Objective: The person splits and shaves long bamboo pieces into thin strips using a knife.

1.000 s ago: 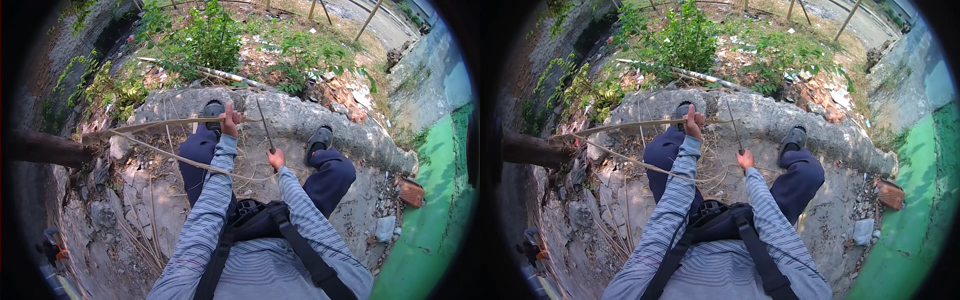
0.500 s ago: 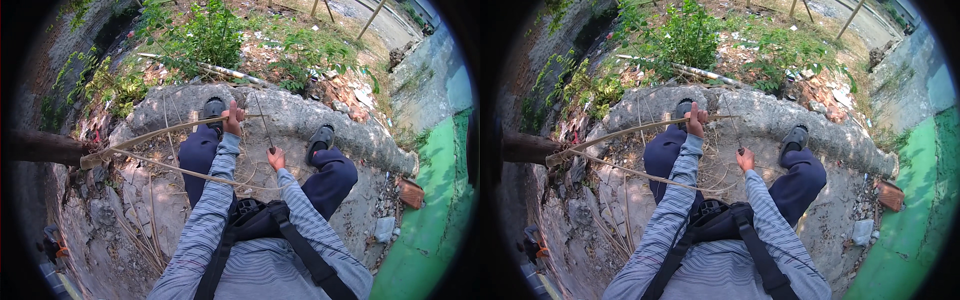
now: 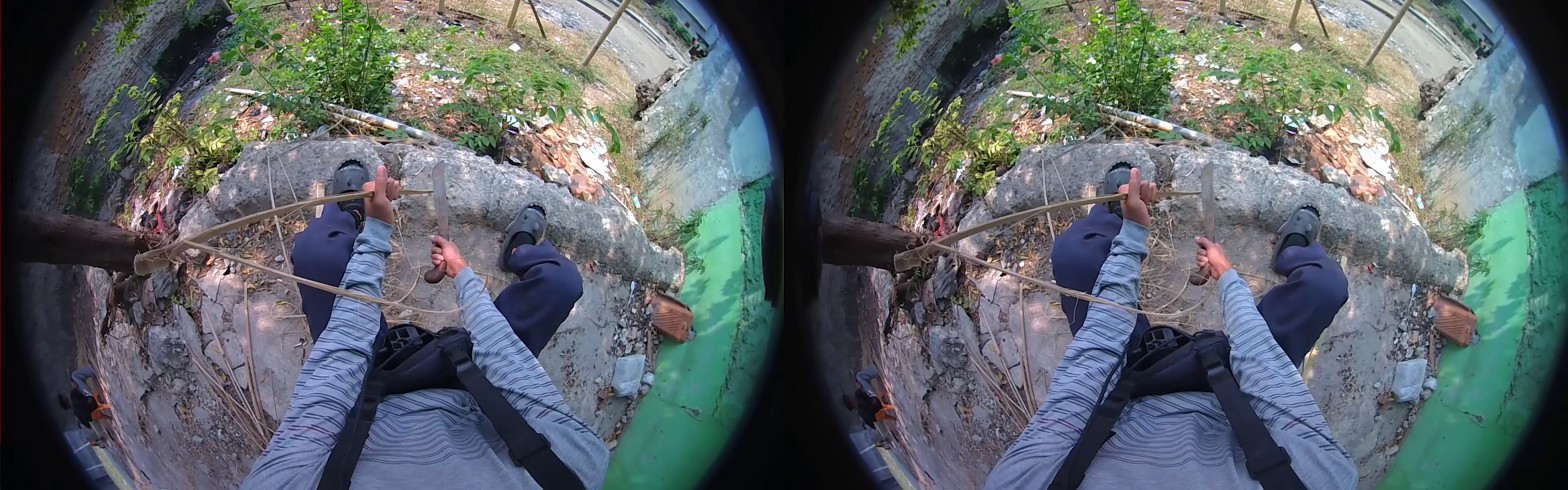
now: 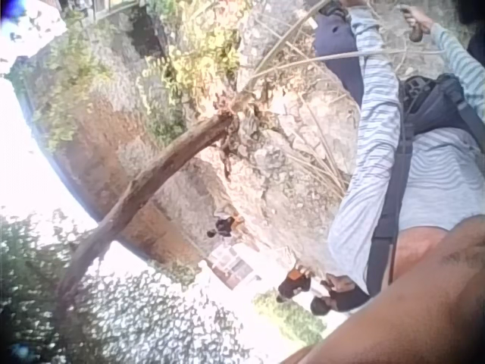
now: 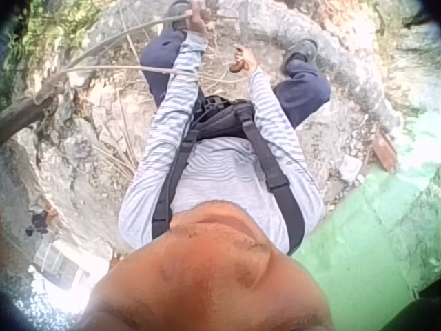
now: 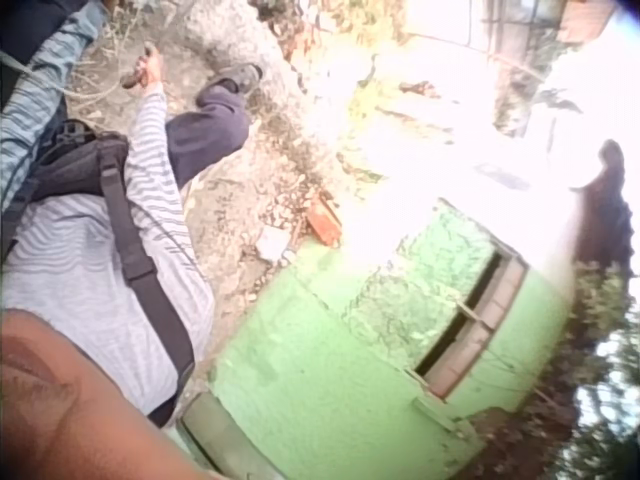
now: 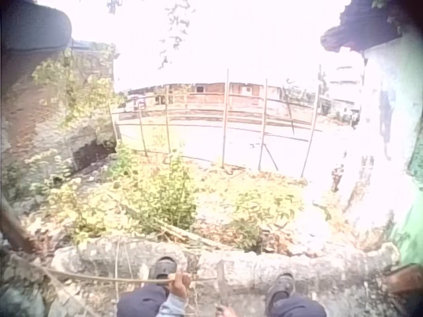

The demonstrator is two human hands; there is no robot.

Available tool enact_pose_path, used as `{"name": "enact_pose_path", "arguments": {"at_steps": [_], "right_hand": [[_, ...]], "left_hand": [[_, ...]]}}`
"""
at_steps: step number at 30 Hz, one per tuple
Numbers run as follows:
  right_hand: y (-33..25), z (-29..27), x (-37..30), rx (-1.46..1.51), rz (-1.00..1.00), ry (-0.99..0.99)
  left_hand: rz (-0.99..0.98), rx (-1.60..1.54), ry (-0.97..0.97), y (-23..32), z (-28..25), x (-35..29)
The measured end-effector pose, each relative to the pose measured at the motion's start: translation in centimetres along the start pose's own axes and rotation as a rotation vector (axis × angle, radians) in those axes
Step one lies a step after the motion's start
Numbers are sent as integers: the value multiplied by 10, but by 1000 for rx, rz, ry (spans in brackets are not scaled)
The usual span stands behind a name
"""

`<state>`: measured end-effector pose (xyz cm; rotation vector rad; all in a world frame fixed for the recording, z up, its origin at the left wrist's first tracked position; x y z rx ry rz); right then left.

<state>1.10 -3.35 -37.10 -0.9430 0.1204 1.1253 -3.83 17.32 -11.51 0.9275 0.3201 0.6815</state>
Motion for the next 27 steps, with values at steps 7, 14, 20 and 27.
{"name": "enact_pose_path", "arguments": {"at_steps": [7, 14, 20, 27], "right_hand": [[-32, 23, -22, -1096, -572, 278], [-35, -59, -13, -1427, -413, 429], [-10, -60, -5, -1000, -217, 322], [-13, -6, -30, -969, -463, 292]], "left_hand": [[4, -2, -2, -1, -7, 1], [7, -39, -37, -8, 10, 5], [33, -84, -19, -5, -8, 3], [23, -36, 18, -2, -6, 1]]}}
Point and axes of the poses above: each hand's wrist, its own x-axis towards the middle knuckle, its own z-axis out of the palm, y = z × x, the point moved 6 cm from there along x, towards the middle knuckle, and after that the axes turned 14 degrees about -z, right-handed, at the moved point
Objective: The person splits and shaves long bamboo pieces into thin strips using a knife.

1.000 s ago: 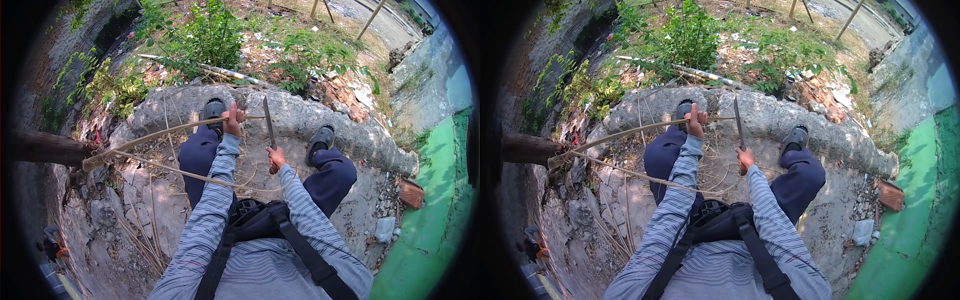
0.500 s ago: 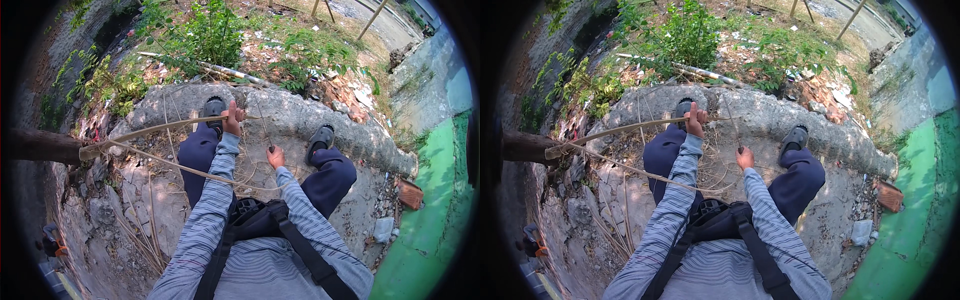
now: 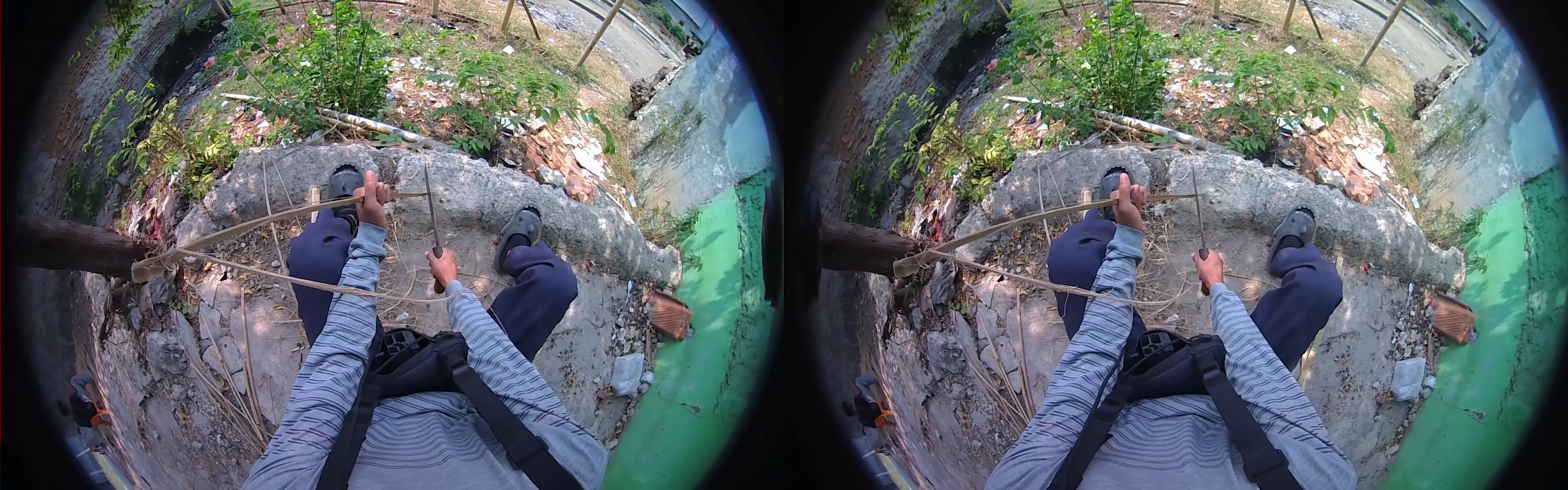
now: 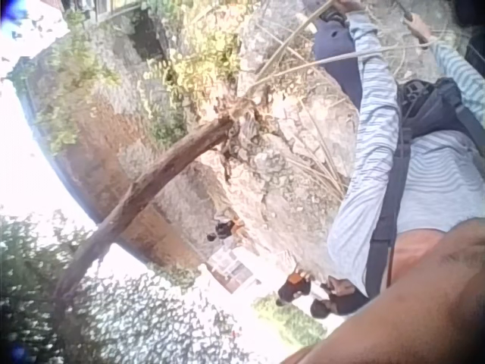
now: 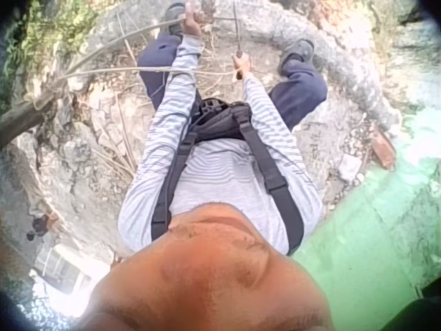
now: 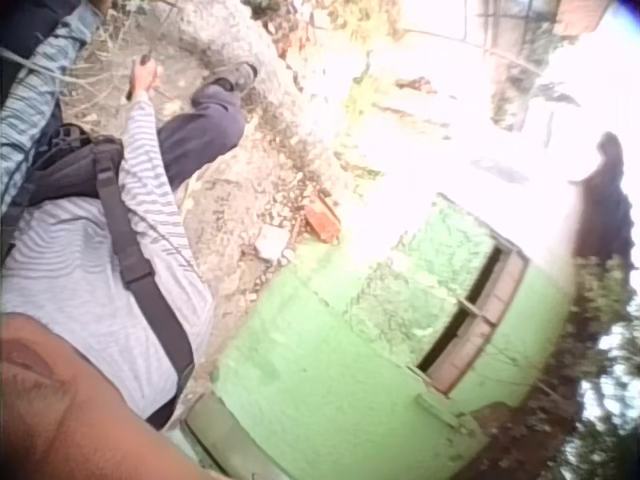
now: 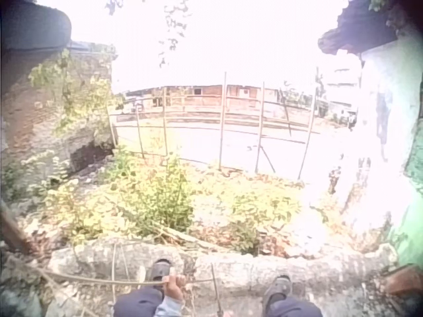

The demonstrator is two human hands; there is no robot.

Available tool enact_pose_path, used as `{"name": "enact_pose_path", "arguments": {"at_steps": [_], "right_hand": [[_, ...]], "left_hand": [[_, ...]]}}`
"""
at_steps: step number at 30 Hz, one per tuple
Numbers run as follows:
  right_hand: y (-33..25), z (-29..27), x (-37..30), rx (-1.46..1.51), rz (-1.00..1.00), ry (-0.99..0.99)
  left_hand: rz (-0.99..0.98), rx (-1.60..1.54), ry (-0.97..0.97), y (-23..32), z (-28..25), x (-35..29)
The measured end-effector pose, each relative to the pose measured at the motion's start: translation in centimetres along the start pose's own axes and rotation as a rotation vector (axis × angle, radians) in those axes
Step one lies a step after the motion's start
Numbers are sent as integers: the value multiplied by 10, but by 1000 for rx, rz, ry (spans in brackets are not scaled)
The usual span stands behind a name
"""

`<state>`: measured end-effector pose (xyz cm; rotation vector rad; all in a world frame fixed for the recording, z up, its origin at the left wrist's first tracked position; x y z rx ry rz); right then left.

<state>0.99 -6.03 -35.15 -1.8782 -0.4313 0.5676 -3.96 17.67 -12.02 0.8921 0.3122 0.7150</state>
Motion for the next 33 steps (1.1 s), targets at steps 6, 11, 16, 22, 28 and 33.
{"name": "enact_pose_path", "arguments": {"at_steps": [6, 11, 16, 22, 28, 33], "right_hand": [[-46, 10, -3, -38, -475, 55], [15, 13, 7, 50, -58, -101], [46, -1, 8, 26, 70, -62], [-8, 23, 5, 78, -44, -95], [26, 5, 34, 4, -23, -122], [32, 25, 7, 119, 282, -141]], "left_hand": [[6, 18, 108, 6, -18, -1], [1, 0, 79, 2, -8, 3], [9, 31, 70, 0, -5, 0], [41, 62, 91, 3, -19, -3], [19, 48, 121, -3, 3, 3], [15, 33, 152, 5, -37, -8]]}}
Point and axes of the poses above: each hand's wrist, its own x-axis towards the middle knuckle, its own z-axis out of the palm, y = z × x, the point moved 6 cm from there along x, towards the middle knuckle, and after that the axes turned 14 degrees about -z, right-handed, at the moved point
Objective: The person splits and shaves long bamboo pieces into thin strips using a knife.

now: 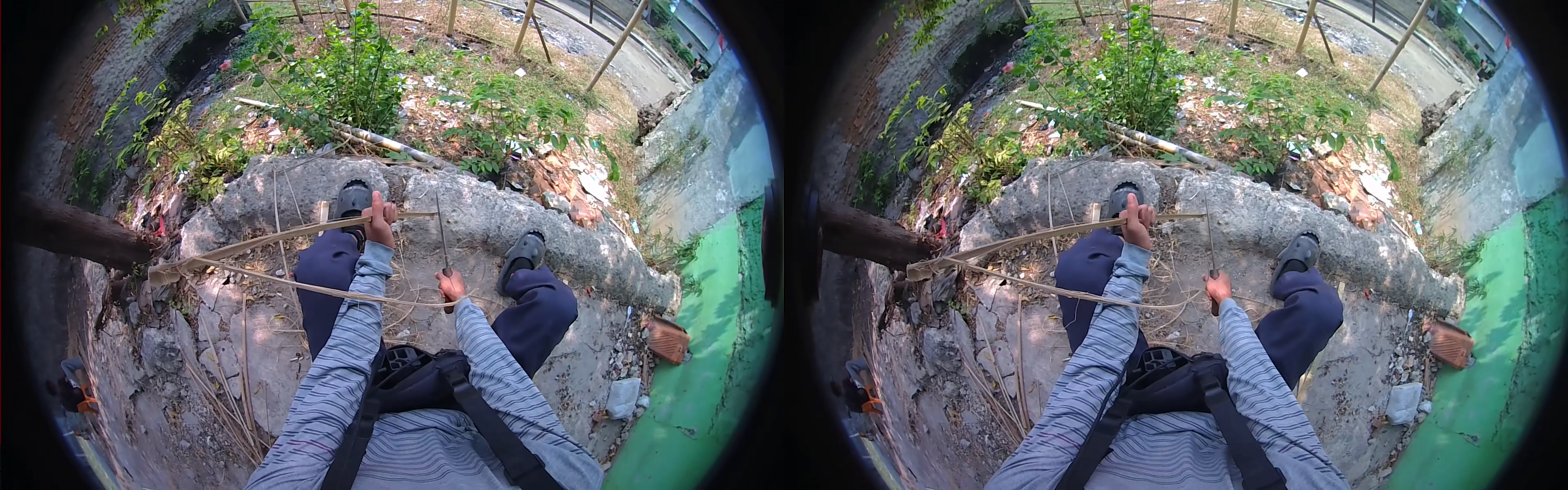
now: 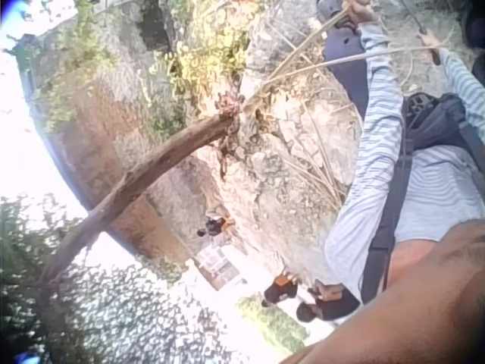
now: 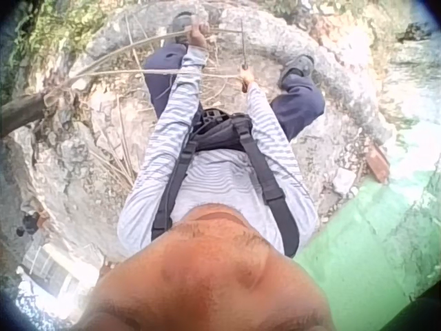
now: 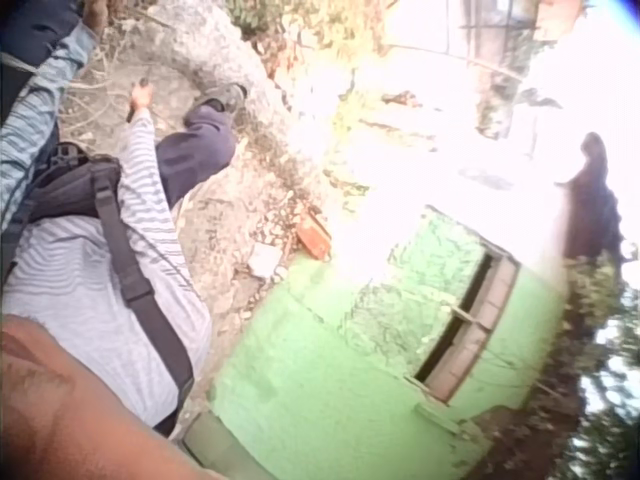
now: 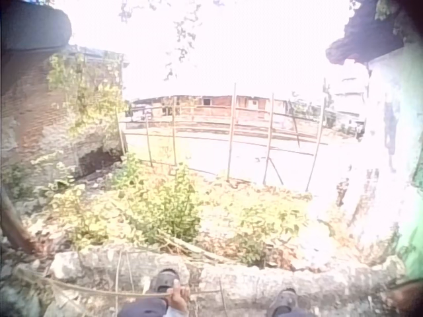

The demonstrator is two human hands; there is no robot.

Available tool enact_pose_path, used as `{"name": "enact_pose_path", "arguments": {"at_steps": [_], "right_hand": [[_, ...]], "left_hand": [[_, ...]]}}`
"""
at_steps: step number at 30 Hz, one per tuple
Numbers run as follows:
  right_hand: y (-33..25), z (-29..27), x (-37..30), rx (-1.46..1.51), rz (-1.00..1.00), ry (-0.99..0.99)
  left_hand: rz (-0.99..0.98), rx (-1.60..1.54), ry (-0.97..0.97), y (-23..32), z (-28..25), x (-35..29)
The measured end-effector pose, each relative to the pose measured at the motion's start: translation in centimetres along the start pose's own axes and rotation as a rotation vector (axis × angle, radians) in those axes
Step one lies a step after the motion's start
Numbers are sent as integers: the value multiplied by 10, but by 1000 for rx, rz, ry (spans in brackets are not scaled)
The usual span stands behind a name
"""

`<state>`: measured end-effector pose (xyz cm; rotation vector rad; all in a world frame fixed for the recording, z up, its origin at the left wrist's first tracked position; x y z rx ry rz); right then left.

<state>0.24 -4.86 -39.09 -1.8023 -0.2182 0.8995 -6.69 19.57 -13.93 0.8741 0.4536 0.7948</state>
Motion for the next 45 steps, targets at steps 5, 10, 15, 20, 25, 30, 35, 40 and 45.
{"name": "enact_pose_path", "arguments": {"at_steps": [5, 10, 15, 20, 25, 30, 35, 40, 45], "right_hand": [[4, -21, 15, -61, -223, 89], [-34, 8, -6, 15, -274, -9], [-27, -7, -2, -185, -269, 12], [23, -22, -6, -141, 5, 80], [24, -39, 12, -320, -277, 171], [-44, 8, -8, -243, -362, 83], [-22, 2, 0, -74, -189, 19], [27, -46, 8, -333, -83, 151], [-19, -25, -15, -414, -357, 204]], "left_hand": [[-11, 12, -77, -10, 35, 4], [-1, 95, -38, -10, 18, 2], [23, 104, 19, -9, 11, 4], [9, 89, 7, -7, 16, 0], [-7, 61, -10, -14, 42, 3], [-5, 71, 34, -6, 13, 1], [-40, 40, -36, -7, 14, 2], [-111, -5, -154, -12, 36, -1], [-39, 8, -118, -7, 30, 1]]}}
Point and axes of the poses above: each hand's wrist, its own x-axis towards the middle knuckle, its own z-axis out of the palm, y = z × x, the point moved 6 cm from there along x, towards the middle knuckle, and after that the axes turned 14 degrees about -z, right-handed, at the moved point
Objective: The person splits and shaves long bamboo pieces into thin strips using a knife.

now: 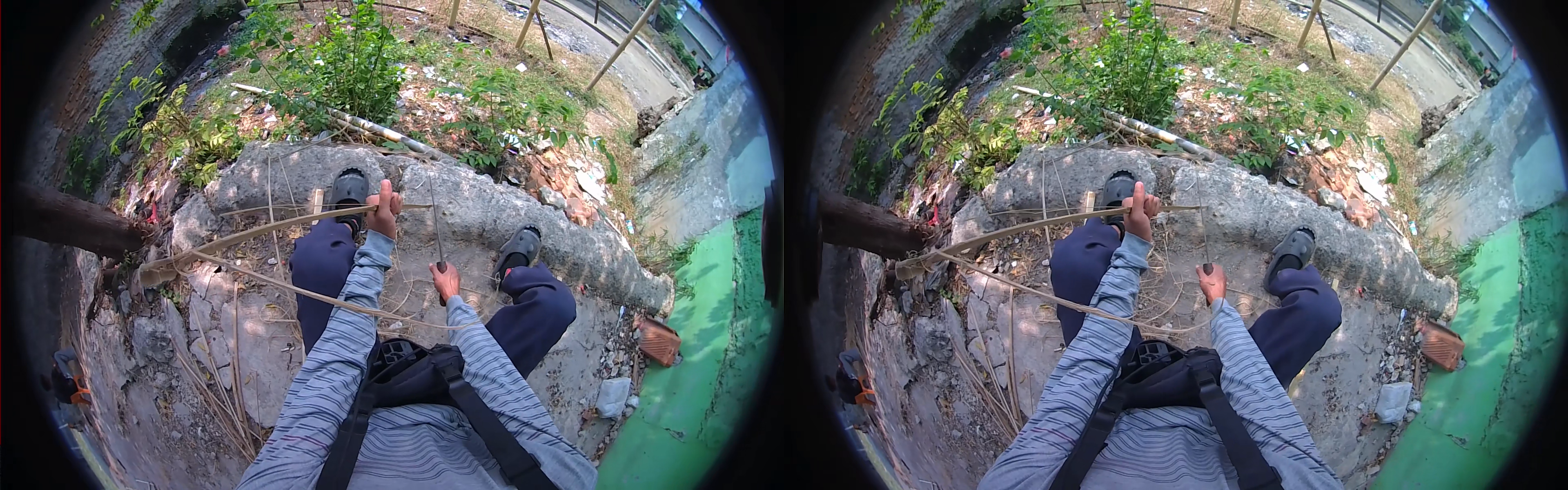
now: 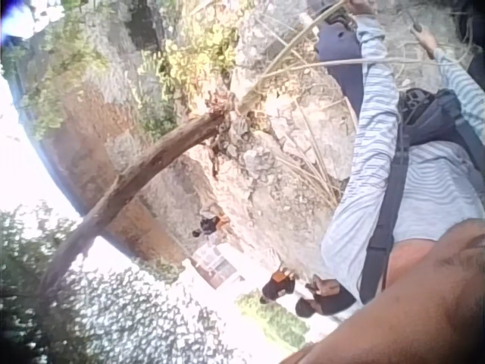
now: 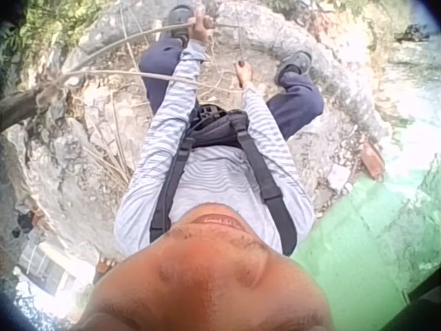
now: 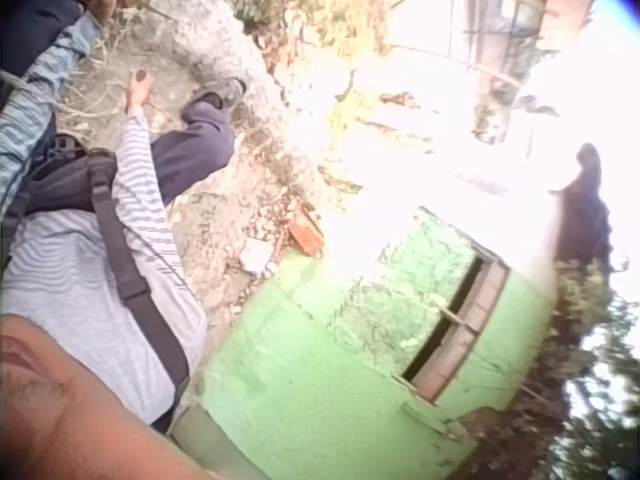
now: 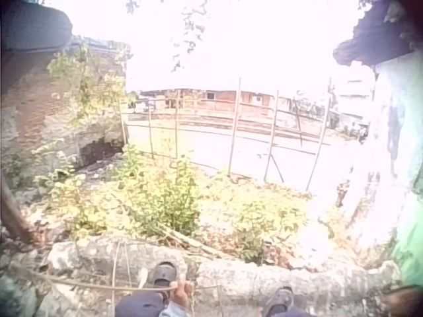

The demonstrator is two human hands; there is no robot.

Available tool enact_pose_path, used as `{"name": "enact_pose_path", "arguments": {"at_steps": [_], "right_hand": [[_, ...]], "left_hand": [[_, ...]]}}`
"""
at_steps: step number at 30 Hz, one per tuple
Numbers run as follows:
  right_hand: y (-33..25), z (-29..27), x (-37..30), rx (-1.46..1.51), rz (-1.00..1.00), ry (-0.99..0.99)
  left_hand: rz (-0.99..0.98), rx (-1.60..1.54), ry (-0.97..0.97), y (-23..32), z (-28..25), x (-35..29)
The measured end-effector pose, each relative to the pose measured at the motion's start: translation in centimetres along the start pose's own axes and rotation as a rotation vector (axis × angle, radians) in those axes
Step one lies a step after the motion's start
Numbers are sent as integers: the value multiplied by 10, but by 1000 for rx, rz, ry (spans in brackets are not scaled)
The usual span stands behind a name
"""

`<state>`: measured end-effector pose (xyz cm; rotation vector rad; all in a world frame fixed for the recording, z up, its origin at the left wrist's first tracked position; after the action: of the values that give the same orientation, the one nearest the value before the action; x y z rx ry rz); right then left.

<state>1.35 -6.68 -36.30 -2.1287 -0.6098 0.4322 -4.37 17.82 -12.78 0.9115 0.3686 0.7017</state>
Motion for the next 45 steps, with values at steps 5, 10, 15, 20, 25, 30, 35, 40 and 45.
{"name": "enact_pose_path", "arguments": {"at_steps": [5, 10, 15, 20, 25, 30, 35, 40, 45], "right_hand": [[-41, -3, 16, 84, -104, 6], [0, 11, 10, 387, 219, -130], [57, -4, -6, 250, 300, -62], [24, -11, -1, -5, -29, 155], [-31, -6, 13, 22, -114, 37], [-4, 17, 14, 410, 214, -158], [58, 11, -8, 323, 370, -92], [49, 4, -8, 246, 213, 19], [-39, 3, 12, 372, 22, 12]], "left_hand": [[43, -30, -29, 1, -2, 0], [-35, 98, -32, -2, 5, -3], [-47, 151, -24, -6, 15, -2], [5, 20, -4, -8, 10, 2], [-23, 149, 46, -8, -8, -1], [-24, 43, -31, -6, -6, -1], [-38, 128, 46, -2, -1, 0], [-9, 53, 82, 2, 4, 1], [65, -12, 332, 3, -22, 0]]}}
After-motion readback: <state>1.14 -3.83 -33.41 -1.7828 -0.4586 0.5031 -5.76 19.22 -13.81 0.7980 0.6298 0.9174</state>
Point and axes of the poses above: each hand's wrist, its own x-axis towards the middle knuckle, its own z-axis out of the palm, y = z × x, the point moved 6 cm from there along x, towards the middle knuckle, and after that the axes turned 14 degrees about -z, right-handed, at the moved point
